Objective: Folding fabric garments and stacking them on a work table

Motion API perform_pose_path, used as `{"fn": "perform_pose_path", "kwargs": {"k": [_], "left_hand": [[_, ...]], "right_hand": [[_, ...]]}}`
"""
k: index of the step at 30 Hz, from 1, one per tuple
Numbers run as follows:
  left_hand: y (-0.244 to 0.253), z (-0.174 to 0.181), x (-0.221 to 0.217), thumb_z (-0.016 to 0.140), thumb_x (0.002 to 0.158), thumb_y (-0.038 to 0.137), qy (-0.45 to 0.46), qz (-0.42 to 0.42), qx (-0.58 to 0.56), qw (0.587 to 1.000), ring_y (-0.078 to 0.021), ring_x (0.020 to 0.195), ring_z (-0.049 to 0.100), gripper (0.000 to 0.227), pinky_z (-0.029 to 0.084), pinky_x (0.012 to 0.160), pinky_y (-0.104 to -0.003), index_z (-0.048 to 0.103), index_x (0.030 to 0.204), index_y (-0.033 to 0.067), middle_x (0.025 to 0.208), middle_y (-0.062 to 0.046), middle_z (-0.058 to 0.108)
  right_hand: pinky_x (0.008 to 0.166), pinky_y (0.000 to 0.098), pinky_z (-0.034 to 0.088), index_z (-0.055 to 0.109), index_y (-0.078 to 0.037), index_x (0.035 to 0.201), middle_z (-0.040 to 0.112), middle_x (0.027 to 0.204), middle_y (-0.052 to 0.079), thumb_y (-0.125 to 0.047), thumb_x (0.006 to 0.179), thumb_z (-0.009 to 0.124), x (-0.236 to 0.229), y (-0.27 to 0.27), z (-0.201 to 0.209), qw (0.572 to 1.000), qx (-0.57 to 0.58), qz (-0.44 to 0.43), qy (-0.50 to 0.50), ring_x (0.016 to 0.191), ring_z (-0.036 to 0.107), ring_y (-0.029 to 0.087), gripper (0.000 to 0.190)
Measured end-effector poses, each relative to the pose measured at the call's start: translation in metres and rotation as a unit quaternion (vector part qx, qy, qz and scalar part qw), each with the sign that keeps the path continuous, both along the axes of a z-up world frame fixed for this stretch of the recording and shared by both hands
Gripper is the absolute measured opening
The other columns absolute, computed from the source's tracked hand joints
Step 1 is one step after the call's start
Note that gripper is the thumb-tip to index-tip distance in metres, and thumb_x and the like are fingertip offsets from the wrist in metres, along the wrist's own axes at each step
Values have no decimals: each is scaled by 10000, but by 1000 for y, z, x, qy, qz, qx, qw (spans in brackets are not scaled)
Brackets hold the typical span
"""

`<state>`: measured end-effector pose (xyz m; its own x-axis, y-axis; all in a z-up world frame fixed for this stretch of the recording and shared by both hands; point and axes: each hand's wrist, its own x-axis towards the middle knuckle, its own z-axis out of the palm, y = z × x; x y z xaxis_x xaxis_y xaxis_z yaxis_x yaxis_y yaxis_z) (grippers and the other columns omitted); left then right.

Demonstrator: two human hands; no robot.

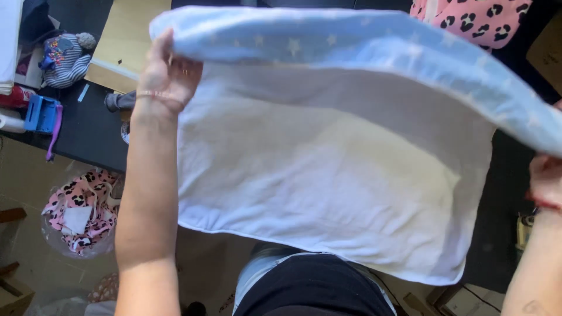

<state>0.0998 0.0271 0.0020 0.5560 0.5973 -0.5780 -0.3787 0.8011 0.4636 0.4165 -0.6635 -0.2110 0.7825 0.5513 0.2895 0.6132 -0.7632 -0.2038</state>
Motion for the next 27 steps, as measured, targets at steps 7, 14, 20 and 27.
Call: {"fn": "perform_pose_path", "kwargs": {"k": [7, 14, 20, 27], "left_hand": [[-11, -105, -87, 697, 704, 248, 327, -93, 226, 913, -112, 716, 569, 292, 537, 551, -302, 456, 834, 145, 829, -15, 573], [-17, -94, -100, 605, 781, 402, 398, -128, 377, 826, -82, 664, 571, 307, 552, 518, -263, 524, 916, 138, 768, 21, 556], [-22, -103, -117, 703, 833, 218, 528, -97, 674, 508, -220, 649, 569, 236, 431, 524, -372, 498, 813, 104, 735, -37, 585], [-91, -71, -184, 680, 792, 26, 492, -139, 788, 341, -242, 840, 509, 131, 419, 727, -319, 552, 810, 46, 951, -137, 533]], "right_hand": [[425, 140, 296, 538, -291, 926, 577, 857, -95, -232, 823, 598, -159, 91, 59, 682, 466, -354, 438, 659, 508, 9, 133], [511, 245, 398, 540, -203, 905, 538, 808, -9, -276, 833, 614, -160, 97, 63, 645, 472, -374, 471, 680, 501, 98, 126], [470, 307, 324, 515, -65, 864, 524, 679, 75, -359, 841, 649, -164, 93, 53, 886, 127, -329, 300, 574, 463, 168, 324], [756, 403, 384, 586, -75, 847, 557, 883, 137, -317, 872, 614, -250, 54, 97, 916, -33, -334, 219, 782, 536, 285, 244]]}}
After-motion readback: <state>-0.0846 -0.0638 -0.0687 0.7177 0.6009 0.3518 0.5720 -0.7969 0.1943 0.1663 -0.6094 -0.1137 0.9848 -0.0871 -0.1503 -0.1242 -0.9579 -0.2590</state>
